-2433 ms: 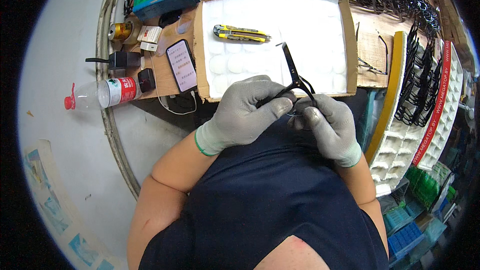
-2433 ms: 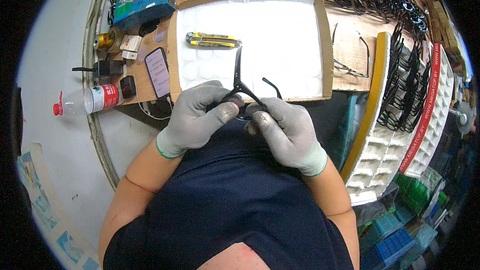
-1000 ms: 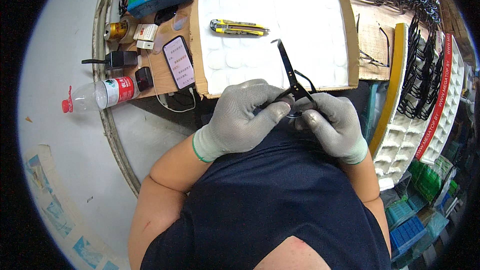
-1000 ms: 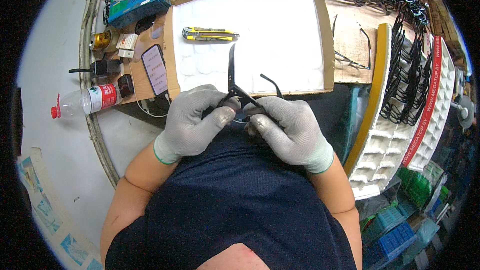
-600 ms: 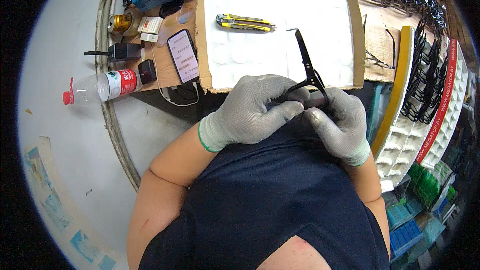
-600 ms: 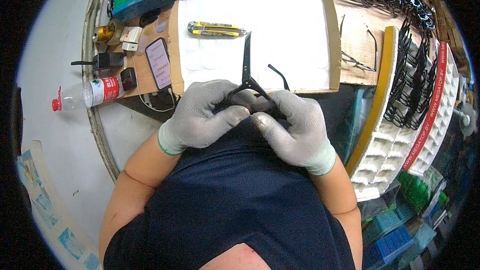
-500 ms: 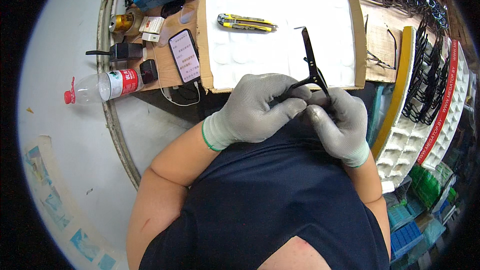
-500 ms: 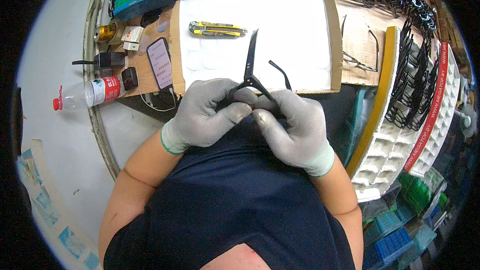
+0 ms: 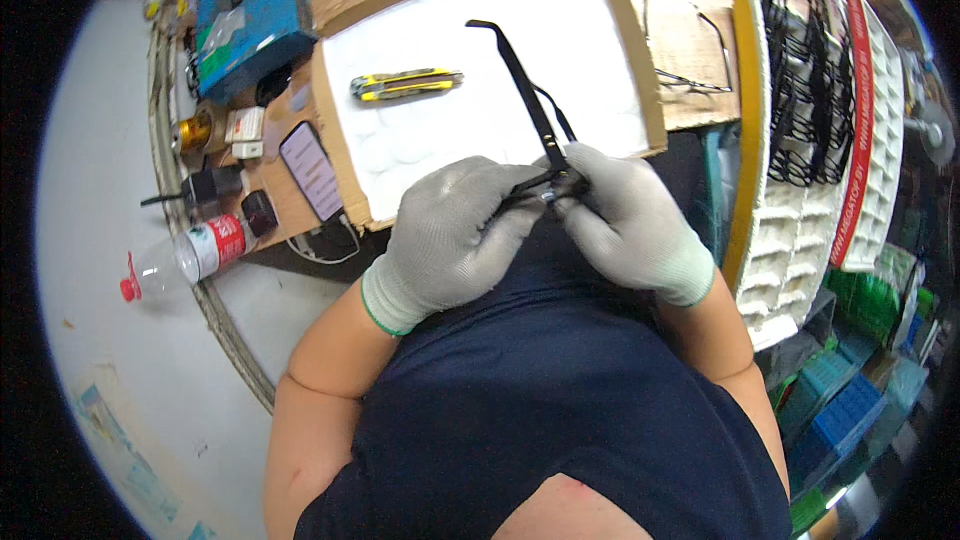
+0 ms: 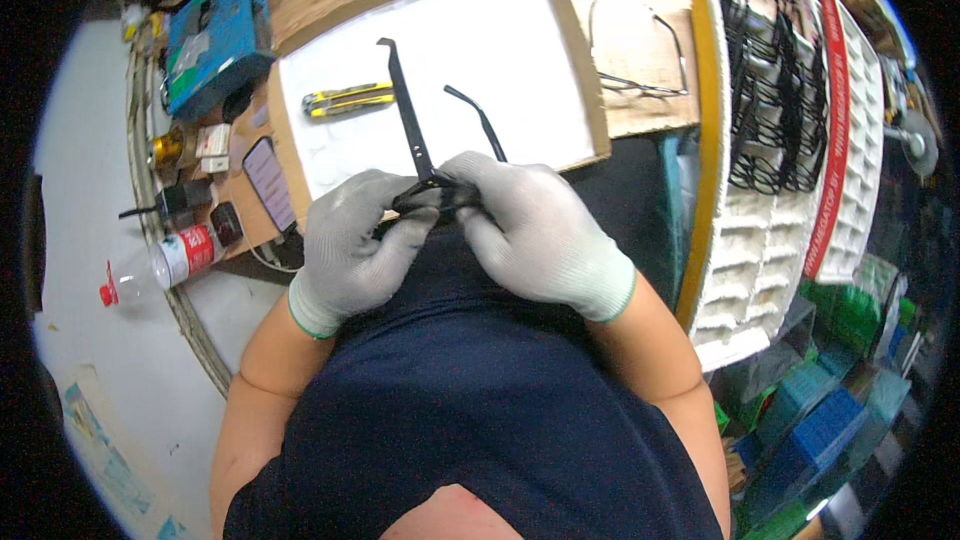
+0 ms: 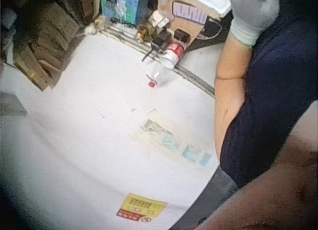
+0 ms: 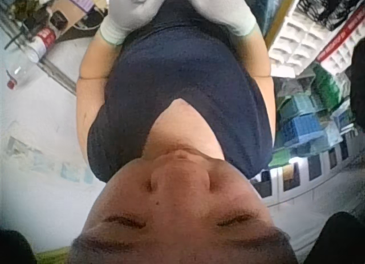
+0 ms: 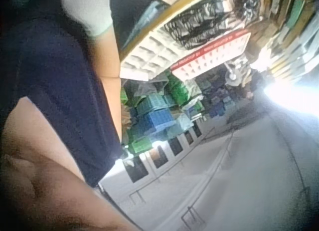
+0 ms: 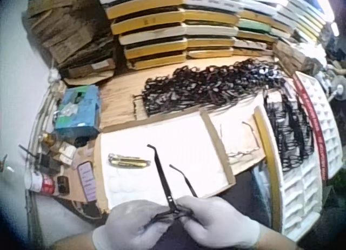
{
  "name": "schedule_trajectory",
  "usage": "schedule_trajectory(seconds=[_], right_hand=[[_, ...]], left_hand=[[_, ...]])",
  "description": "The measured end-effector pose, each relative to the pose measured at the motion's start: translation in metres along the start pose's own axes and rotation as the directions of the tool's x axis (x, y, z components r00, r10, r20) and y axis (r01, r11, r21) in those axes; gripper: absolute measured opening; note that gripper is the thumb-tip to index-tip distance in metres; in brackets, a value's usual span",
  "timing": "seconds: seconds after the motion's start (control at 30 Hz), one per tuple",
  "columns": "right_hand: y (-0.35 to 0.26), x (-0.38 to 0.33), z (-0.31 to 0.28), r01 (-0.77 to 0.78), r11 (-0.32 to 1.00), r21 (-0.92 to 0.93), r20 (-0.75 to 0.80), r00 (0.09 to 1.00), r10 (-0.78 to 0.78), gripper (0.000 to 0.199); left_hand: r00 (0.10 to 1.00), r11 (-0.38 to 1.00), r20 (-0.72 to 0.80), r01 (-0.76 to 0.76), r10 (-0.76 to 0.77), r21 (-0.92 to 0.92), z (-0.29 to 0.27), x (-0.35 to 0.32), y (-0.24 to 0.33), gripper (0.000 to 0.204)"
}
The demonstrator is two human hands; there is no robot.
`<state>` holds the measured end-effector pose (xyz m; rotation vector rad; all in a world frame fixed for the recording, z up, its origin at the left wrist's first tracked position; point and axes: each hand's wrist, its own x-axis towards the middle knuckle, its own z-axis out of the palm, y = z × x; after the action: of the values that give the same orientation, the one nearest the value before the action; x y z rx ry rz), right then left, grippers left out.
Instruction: The person assembles eyeglasses by inserting lenses into frames and adjusting the temples. They handle multiple frames one at a time, place each completed pair into a white foam tray, and repeat the process throughout the clip.
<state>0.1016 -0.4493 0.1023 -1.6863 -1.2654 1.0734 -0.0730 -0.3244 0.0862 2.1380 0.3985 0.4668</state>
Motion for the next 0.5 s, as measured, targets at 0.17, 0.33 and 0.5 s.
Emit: schedule_trajectory(seconds=[0.17,0.33,0.5], right_hand=[[0.058,-0.003,-0.02,0.027,0.805,-0.592,-0.361,0.885,-0.294,0.029],[0.146,-0.008,-0.109,-0.311,0.474,-0.823,-0.426,0.892,-0.154,0.034],[0.194,0.024,-0.116,-0.262,0.47,-0.843,-0.349,0.931,-0.108,0.035]], left_hand=[[0.999,0.992,-0.021,0.026,-0.023,0.127,0.001,0.002,-0.01,0.019],[0.939,0.939,-0.005,0.343,-0.343,0.011,-0.006,-0.015,-0.031,0.024],[0.967,0.966,0.109,0.212,-0.229,0.149,-0.015,0.024,-0.043,0.022]])
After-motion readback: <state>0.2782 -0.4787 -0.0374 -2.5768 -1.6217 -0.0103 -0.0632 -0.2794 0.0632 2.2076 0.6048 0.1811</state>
